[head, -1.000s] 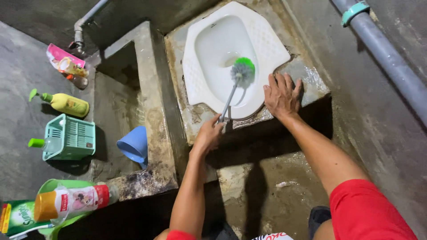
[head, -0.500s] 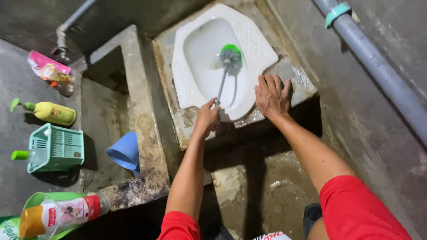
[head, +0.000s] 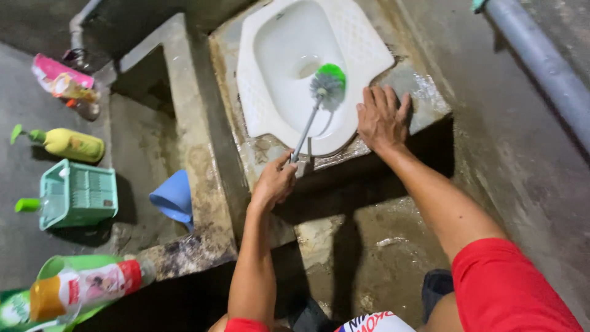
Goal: Scrubbing a squat toilet bowl with a brush and water.
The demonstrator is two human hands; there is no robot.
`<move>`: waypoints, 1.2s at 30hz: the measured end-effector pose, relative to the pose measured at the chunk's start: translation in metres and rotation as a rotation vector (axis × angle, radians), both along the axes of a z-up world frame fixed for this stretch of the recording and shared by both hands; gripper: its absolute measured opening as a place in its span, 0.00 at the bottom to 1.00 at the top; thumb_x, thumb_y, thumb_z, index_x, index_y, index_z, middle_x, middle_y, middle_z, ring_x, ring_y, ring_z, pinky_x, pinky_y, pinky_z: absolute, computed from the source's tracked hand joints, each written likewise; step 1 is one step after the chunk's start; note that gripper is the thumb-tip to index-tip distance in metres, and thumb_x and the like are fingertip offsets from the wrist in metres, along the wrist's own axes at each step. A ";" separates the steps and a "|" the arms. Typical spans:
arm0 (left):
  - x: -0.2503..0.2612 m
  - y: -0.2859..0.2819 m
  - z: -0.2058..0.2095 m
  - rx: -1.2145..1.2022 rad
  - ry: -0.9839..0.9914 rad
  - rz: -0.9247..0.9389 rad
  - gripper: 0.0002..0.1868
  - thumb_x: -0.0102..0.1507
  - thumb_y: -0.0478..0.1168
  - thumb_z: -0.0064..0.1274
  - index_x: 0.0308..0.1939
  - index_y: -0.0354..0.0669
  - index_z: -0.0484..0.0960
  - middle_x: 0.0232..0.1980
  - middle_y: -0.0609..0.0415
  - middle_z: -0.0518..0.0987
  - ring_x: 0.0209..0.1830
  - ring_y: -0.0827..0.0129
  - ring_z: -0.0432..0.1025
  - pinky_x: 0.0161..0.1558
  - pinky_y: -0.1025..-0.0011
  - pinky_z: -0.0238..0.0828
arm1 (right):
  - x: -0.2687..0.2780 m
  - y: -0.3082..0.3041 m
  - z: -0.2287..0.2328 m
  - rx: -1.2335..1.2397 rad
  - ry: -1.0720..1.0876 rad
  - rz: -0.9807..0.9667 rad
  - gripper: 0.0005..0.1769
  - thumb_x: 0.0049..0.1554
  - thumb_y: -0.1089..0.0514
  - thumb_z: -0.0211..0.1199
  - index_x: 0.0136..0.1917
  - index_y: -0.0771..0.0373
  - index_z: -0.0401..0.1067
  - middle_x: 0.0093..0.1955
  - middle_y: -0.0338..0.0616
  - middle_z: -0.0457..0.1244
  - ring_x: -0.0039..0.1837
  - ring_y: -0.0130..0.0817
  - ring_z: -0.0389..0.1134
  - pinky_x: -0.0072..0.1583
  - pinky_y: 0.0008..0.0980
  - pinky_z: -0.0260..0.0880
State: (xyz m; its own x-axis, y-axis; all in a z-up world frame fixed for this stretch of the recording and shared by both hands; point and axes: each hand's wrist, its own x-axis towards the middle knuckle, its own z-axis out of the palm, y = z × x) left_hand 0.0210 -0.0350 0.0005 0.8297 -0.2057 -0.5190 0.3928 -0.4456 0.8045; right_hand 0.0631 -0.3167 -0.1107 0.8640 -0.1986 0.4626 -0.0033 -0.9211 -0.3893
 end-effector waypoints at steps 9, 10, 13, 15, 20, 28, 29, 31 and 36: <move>0.045 -0.056 -0.003 0.159 -0.111 0.106 0.31 0.65 0.39 0.44 0.75 0.50 0.66 0.17 0.60 0.67 0.10 0.74 0.60 0.12 0.70 0.54 | -0.001 0.002 0.002 0.017 -0.013 0.019 0.24 0.67 0.48 0.54 0.72 0.60 0.68 0.71 0.47 0.60 0.77 0.50 0.54 0.73 0.72 0.42; 0.037 -0.048 -0.003 0.163 -0.121 0.117 0.31 0.65 0.39 0.44 0.75 0.50 0.66 0.17 0.60 0.67 0.10 0.74 0.60 0.12 0.70 0.54 | 0.000 0.000 0.003 0.021 -0.024 0.030 0.24 0.67 0.48 0.54 0.72 0.60 0.68 0.71 0.47 0.60 0.77 0.50 0.54 0.73 0.72 0.42; 0.009 -0.018 0.000 0.047 -0.036 0.099 0.29 0.67 0.41 0.44 0.74 0.49 0.67 0.16 0.62 0.61 0.09 0.74 0.56 0.12 0.70 0.50 | 0.001 0.001 0.001 0.028 -0.003 0.033 0.24 0.67 0.47 0.55 0.71 0.60 0.68 0.71 0.47 0.60 0.77 0.51 0.54 0.73 0.72 0.42; -0.012 0.001 0.006 0.066 0.003 0.057 0.29 0.67 0.40 0.45 0.74 0.49 0.69 0.15 0.63 0.59 0.09 0.75 0.55 0.12 0.71 0.49 | 0.000 0.000 -0.003 0.017 -0.002 0.028 0.26 0.66 0.47 0.54 0.72 0.63 0.67 0.71 0.50 0.59 0.76 0.52 0.55 0.72 0.73 0.42; -0.011 0.015 0.007 -0.017 0.037 -0.012 0.30 0.66 0.39 0.46 0.74 0.47 0.70 0.16 0.62 0.65 0.09 0.76 0.55 0.11 0.73 0.48 | -0.005 0.000 0.002 0.012 0.023 0.011 0.26 0.67 0.47 0.55 0.73 0.62 0.66 0.72 0.50 0.59 0.77 0.53 0.54 0.73 0.73 0.42; 0.051 -0.055 -0.010 0.086 -0.168 0.042 0.31 0.65 0.38 0.48 0.74 0.43 0.69 0.17 0.59 0.69 0.10 0.75 0.60 0.13 0.73 0.55 | -0.002 -0.001 0.000 0.024 0.013 0.033 0.26 0.66 0.47 0.55 0.73 0.61 0.66 0.71 0.49 0.59 0.77 0.53 0.54 0.72 0.74 0.43; 0.055 -0.058 -0.008 0.079 -0.169 0.062 0.31 0.65 0.38 0.47 0.74 0.43 0.67 0.17 0.59 0.69 0.10 0.75 0.61 0.13 0.72 0.57 | 0.001 -0.002 -0.001 0.018 -0.012 0.023 0.26 0.66 0.47 0.55 0.72 0.61 0.66 0.72 0.49 0.59 0.77 0.52 0.54 0.72 0.74 0.43; 0.047 -0.056 0.003 0.076 -0.173 0.090 0.31 0.65 0.39 0.46 0.75 0.43 0.65 0.17 0.59 0.69 0.10 0.74 0.61 0.13 0.71 0.59 | 0.003 -0.002 -0.002 0.016 -0.039 0.020 0.27 0.65 0.47 0.55 0.72 0.60 0.67 0.72 0.49 0.59 0.77 0.52 0.54 0.71 0.74 0.42; 0.004 -0.005 0.031 0.158 -0.031 -0.031 0.30 0.68 0.38 0.46 0.75 0.47 0.64 0.18 0.63 0.63 0.11 0.76 0.55 0.12 0.73 0.51 | -0.001 0.001 0.000 0.035 0.012 0.017 0.26 0.66 0.46 0.55 0.72 0.61 0.67 0.71 0.48 0.60 0.77 0.52 0.54 0.72 0.73 0.43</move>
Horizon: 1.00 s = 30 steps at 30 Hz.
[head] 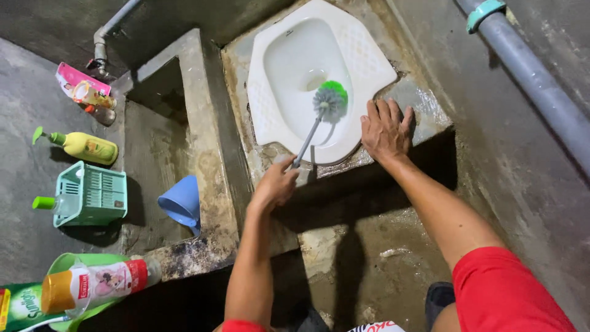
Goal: Scrubbing a squat toilet bowl with a brush and water.
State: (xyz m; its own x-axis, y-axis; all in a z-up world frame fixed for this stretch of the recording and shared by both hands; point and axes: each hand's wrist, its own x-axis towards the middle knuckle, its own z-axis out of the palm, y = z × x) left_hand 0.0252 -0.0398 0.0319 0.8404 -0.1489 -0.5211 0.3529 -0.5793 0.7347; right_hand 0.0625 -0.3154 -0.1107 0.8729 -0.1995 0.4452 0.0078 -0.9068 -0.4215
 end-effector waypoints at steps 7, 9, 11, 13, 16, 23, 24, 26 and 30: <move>0.016 0.000 -0.012 -0.172 0.091 -0.021 0.29 0.65 0.37 0.45 0.73 0.48 0.70 0.15 0.62 0.63 0.08 0.77 0.53 0.09 0.74 0.46 | 0.001 -0.002 0.000 -0.049 -0.024 -0.029 0.26 0.67 0.47 0.55 0.73 0.61 0.67 0.73 0.50 0.59 0.77 0.53 0.54 0.73 0.72 0.43; 0.039 -0.021 -0.036 -0.222 -0.033 0.018 0.28 0.65 0.36 0.49 0.71 0.39 0.74 0.18 0.61 0.65 0.10 0.76 0.57 0.11 0.73 0.50 | 0.000 -0.002 0.005 -0.029 0.001 -0.006 0.26 0.67 0.47 0.55 0.73 0.61 0.66 0.71 0.49 0.59 0.77 0.53 0.54 0.72 0.73 0.43; 0.053 -0.040 -0.049 -0.200 -0.090 0.051 0.29 0.65 0.36 0.48 0.72 0.40 0.71 0.18 0.61 0.68 0.11 0.76 0.59 0.12 0.73 0.53 | -0.001 -0.003 0.007 -0.030 0.009 -0.005 0.26 0.67 0.47 0.55 0.73 0.61 0.66 0.71 0.48 0.59 0.77 0.53 0.54 0.72 0.73 0.42; 0.060 -0.051 -0.051 -0.175 -0.157 0.093 0.30 0.65 0.36 0.46 0.73 0.42 0.69 0.19 0.60 0.71 0.11 0.76 0.61 0.13 0.73 0.56 | 0.001 -0.003 0.007 -0.026 0.008 0.004 0.25 0.67 0.48 0.55 0.73 0.60 0.66 0.70 0.48 0.59 0.77 0.52 0.54 0.72 0.73 0.42; 0.053 -0.045 -0.039 -0.076 -0.169 0.103 0.31 0.63 0.36 0.46 0.73 0.43 0.68 0.17 0.59 0.70 0.10 0.74 0.62 0.13 0.71 0.59 | 0.004 -0.003 0.006 0.001 -0.029 0.008 0.26 0.64 0.47 0.55 0.71 0.60 0.67 0.70 0.48 0.59 0.76 0.51 0.54 0.71 0.74 0.42; 0.001 0.024 0.007 -0.048 0.048 -0.027 0.30 0.65 0.37 0.46 0.74 0.47 0.69 0.16 0.61 0.63 0.09 0.75 0.56 0.11 0.72 0.49 | 0.001 0.000 -0.001 0.001 -0.021 -0.001 0.26 0.65 0.48 0.56 0.71 0.61 0.67 0.70 0.49 0.60 0.76 0.52 0.54 0.72 0.74 0.42; -0.001 0.028 0.016 -0.033 0.072 -0.075 0.30 0.65 0.37 0.46 0.73 0.48 0.71 0.16 0.61 0.65 0.09 0.76 0.56 0.11 0.72 0.49 | 0.002 -0.002 -0.002 -0.004 -0.043 -0.013 0.26 0.65 0.48 0.57 0.72 0.62 0.66 0.71 0.50 0.60 0.76 0.53 0.54 0.71 0.73 0.43; 0.002 0.028 0.011 -0.036 0.106 -0.053 0.30 0.65 0.38 0.46 0.73 0.49 0.71 0.17 0.61 0.66 0.09 0.76 0.56 0.11 0.73 0.49 | -0.001 0.000 -0.002 -0.012 -0.016 -0.015 0.26 0.66 0.48 0.57 0.72 0.62 0.66 0.71 0.50 0.60 0.76 0.53 0.55 0.72 0.73 0.43; 0.027 0.003 -0.028 -0.185 0.011 -0.033 0.29 0.66 0.38 0.47 0.73 0.44 0.70 0.18 0.60 0.65 0.10 0.76 0.56 0.11 0.72 0.49 | 0.002 0.000 -0.003 -0.056 -0.032 -0.030 0.27 0.66 0.47 0.57 0.73 0.61 0.66 0.72 0.50 0.60 0.77 0.53 0.54 0.72 0.73 0.43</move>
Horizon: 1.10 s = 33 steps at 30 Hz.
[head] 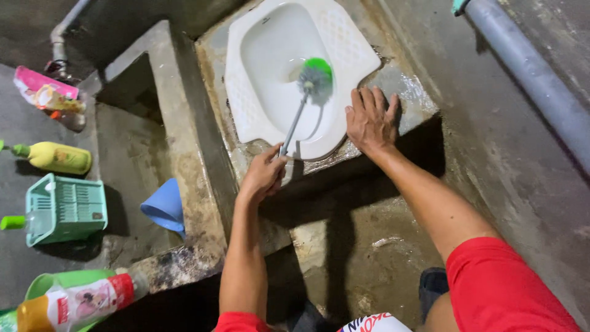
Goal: Scrubbing a squat toilet bowl with a brush and water.
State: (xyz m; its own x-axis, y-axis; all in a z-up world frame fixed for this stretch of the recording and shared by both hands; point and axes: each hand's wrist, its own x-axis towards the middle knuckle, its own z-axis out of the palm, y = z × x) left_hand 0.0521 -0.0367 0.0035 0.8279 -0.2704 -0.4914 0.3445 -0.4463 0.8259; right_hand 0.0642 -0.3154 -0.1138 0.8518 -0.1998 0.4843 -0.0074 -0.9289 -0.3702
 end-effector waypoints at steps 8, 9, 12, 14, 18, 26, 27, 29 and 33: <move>0.022 -0.059 0.005 0.147 -0.107 0.111 0.32 0.66 0.36 0.42 0.76 0.45 0.62 0.18 0.57 0.68 0.10 0.73 0.61 0.13 0.70 0.58 | 0.006 -0.004 -0.004 0.043 0.002 0.037 0.27 0.66 0.47 0.55 0.73 0.62 0.66 0.72 0.50 0.59 0.76 0.53 0.54 0.71 0.74 0.41; 0.016 -0.055 0.013 0.232 -0.101 0.085 0.31 0.66 0.35 0.41 0.76 0.44 0.63 0.18 0.56 0.68 0.10 0.71 0.62 0.13 0.69 0.59 | 0.006 -0.002 -0.007 0.039 0.007 0.044 0.27 0.66 0.47 0.54 0.73 0.63 0.66 0.72 0.50 0.59 0.76 0.53 0.53 0.70 0.75 0.41; -0.003 -0.018 0.022 0.221 -0.026 0.077 0.32 0.66 0.36 0.44 0.76 0.46 0.65 0.19 0.61 0.65 0.12 0.76 0.58 0.14 0.71 0.55 | -0.001 0.000 0.000 0.056 0.030 0.043 0.26 0.66 0.47 0.55 0.73 0.61 0.66 0.72 0.49 0.59 0.77 0.52 0.54 0.72 0.74 0.42; -0.015 0.009 0.039 0.228 -0.009 0.008 0.32 0.65 0.36 0.45 0.76 0.48 0.66 0.19 0.60 0.64 0.11 0.75 0.57 0.13 0.71 0.53 | -0.001 0.002 0.006 0.058 0.024 0.050 0.27 0.65 0.47 0.56 0.72 0.62 0.66 0.72 0.49 0.60 0.76 0.52 0.54 0.72 0.74 0.43; -0.022 0.026 0.052 0.167 0.099 -0.063 0.31 0.65 0.37 0.47 0.74 0.48 0.70 0.19 0.61 0.66 0.10 0.76 0.56 0.11 0.72 0.51 | -0.004 -0.001 0.008 0.044 0.021 0.016 0.26 0.66 0.48 0.57 0.72 0.62 0.67 0.70 0.48 0.60 0.77 0.52 0.55 0.73 0.74 0.44; 0.026 -0.058 0.010 0.351 -0.075 0.025 0.32 0.65 0.36 0.43 0.75 0.49 0.65 0.20 0.57 0.70 0.13 0.71 0.62 0.15 0.68 0.59 | -0.002 -0.004 0.005 0.010 0.004 0.024 0.26 0.65 0.48 0.57 0.72 0.61 0.67 0.70 0.50 0.60 0.76 0.53 0.55 0.71 0.74 0.44; 0.033 -0.064 0.007 0.393 -0.097 0.037 0.32 0.65 0.36 0.43 0.75 0.49 0.64 0.21 0.55 0.72 0.14 0.70 0.64 0.16 0.67 0.61 | 0.000 -0.001 0.007 0.019 0.000 0.034 0.26 0.65 0.48 0.57 0.72 0.61 0.67 0.70 0.50 0.60 0.76 0.53 0.55 0.71 0.74 0.44; 0.031 -0.058 0.007 0.407 -0.120 0.021 0.30 0.65 0.36 0.43 0.74 0.47 0.67 0.22 0.53 0.73 0.14 0.68 0.65 0.16 0.66 0.62 | -0.001 -0.002 0.006 0.024 -0.014 0.039 0.26 0.64 0.48 0.57 0.72 0.61 0.67 0.70 0.49 0.60 0.76 0.52 0.55 0.71 0.74 0.44; 0.020 -0.015 -0.014 0.650 -0.289 -0.194 0.24 0.66 0.38 0.45 0.67 0.47 0.75 0.25 0.47 0.77 0.19 0.61 0.73 0.22 0.62 0.68 | -0.002 -0.001 0.004 0.039 0.005 0.024 0.25 0.65 0.48 0.57 0.71 0.60 0.67 0.71 0.47 0.60 0.77 0.50 0.55 0.73 0.74 0.43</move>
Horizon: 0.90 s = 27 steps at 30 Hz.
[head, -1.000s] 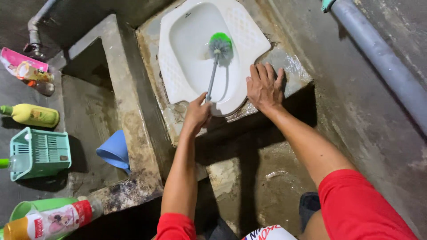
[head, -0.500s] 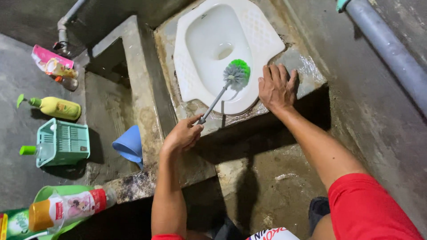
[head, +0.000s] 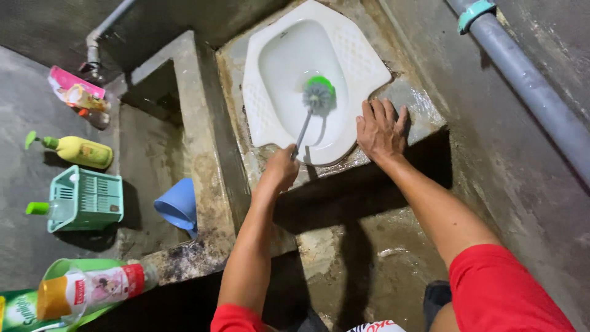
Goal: Scrubbing a squat toilet bowl with a brush and water.
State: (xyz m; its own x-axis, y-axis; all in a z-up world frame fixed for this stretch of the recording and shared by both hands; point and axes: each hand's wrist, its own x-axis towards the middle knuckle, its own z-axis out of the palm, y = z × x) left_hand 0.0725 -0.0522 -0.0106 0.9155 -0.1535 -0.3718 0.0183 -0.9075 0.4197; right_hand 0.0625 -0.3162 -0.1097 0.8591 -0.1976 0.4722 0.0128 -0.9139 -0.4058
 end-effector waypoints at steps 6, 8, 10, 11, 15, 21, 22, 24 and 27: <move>-0.050 0.013 0.077 -0.003 0.216 0.127 0.27 0.66 0.43 0.47 0.71 0.58 0.73 0.26 0.33 0.78 0.21 0.46 0.73 0.29 0.50 0.68 | 0.003 -0.004 -0.011 -0.002 -0.001 0.009 0.27 0.65 0.48 0.57 0.72 0.62 0.66 0.72 0.51 0.59 0.76 0.54 0.54 0.71 0.75 0.42; -0.037 0.009 0.060 0.008 0.110 0.034 0.25 0.66 0.41 0.47 0.68 0.54 0.75 0.27 0.35 0.79 0.24 0.50 0.76 0.30 0.54 0.70 | 0.001 -0.001 -0.004 0.003 0.010 0.007 0.27 0.65 0.48 0.56 0.72 0.63 0.66 0.72 0.51 0.59 0.76 0.54 0.54 0.71 0.75 0.42; -0.017 -0.004 0.041 0.013 -0.005 -0.064 0.24 0.65 0.40 0.47 0.66 0.51 0.76 0.28 0.38 0.80 0.26 0.53 0.78 0.32 0.59 0.72 | 0.001 -0.001 0.004 0.002 0.013 0.000 0.27 0.65 0.48 0.56 0.72 0.63 0.66 0.72 0.52 0.59 0.76 0.55 0.54 0.71 0.75 0.42; -0.005 -0.015 0.030 -0.014 0.023 0.000 0.22 0.65 0.38 0.44 0.63 0.47 0.78 0.29 0.35 0.80 0.27 0.50 0.77 0.31 0.55 0.71 | 0.000 -0.002 0.007 0.006 0.031 0.006 0.27 0.65 0.48 0.56 0.72 0.63 0.66 0.71 0.51 0.59 0.77 0.54 0.54 0.71 0.75 0.42; 0.020 -0.046 0.004 0.023 -0.084 0.068 0.24 0.62 0.31 0.41 0.63 0.42 0.74 0.36 0.33 0.80 0.32 0.47 0.79 0.33 0.54 0.75 | 0.000 -0.001 0.005 0.000 0.022 0.021 0.26 0.66 0.48 0.56 0.73 0.61 0.66 0.70 0.49 0.59 0.77 0.53 0.54 0.71 0.75 0.43; 0.007 0.018 -0.043 0.019 -0.175 -0.091 0.16 0.64 0.33 0.45 0.55 0.36 0.77 0.37 0.31 0.82 0.36 0.43 0.78 0.37 0.51 0.73 | 0.003 -0.001 0.000 -0.014 -0.012 0.014 0.26 0.65 0.47 0.57 0.71 0.61 0.67 0.69 0.47 0.60 0.77 0.52 0.55 0.72 0.74 0.44; -0.007 0.024 -0.027 0.026 -0.177 -0.080 0.16 0.64 0.33 0.45 0.55 0.36 0.77 0.37 0.31 0.82 0.36 0.43 0.78 0.37 0.51 0.73 | 0.002 0.000 0.000 -0.008 -0.015 0.025 0.26 0.65 0.47 0.57 0.71 0.61 0.67 0.69 0.47 0.60 0.77 0.52 0.55 0.72 0.74 0.44; -0.036 0.034 0.004 -0.021 -0.206 -0.116 0.20 0.63 0.36 0.45 0.59 0.44 0.79 0.32 0.39 0.80 0.31 0.53 0.75 0.34 0.57 0.71 | 0.000 0.001 -0.002 0.009 -0.005 0.021 0.26 0.64 0.48 0.58 0.71 0.62 0.67 0.69 0.48 0.60 0.76 0.52 0.55 0.71 0.75 0.44; -0.068 0.010 0.081 0.045 0.162 0.131 0.25 0.65 0.40 0.45 0.67 0.54 0.73 0.27 0.38 0.79 0.24 0.53 0.74 0.30 0.54 0.71 | -0.002 -0.001 -0.003 -0.010 -0.033 0.003 0.26 0.65 0.48 0.58 0.72 0.62 0.68 0.70 0.49 0.60 0.76 0.53 0.55 0.72 0.74 0.45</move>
State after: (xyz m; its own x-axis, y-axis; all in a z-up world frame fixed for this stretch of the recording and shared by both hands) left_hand 0.0047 -0.0424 0.0706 0.8545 -0.0172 -0.5191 0.2008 -0.9107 0.3608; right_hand 0.0603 -0.3172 -0.1124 0.8436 -0.1902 0.5022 0.0289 -0.9177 -0.3961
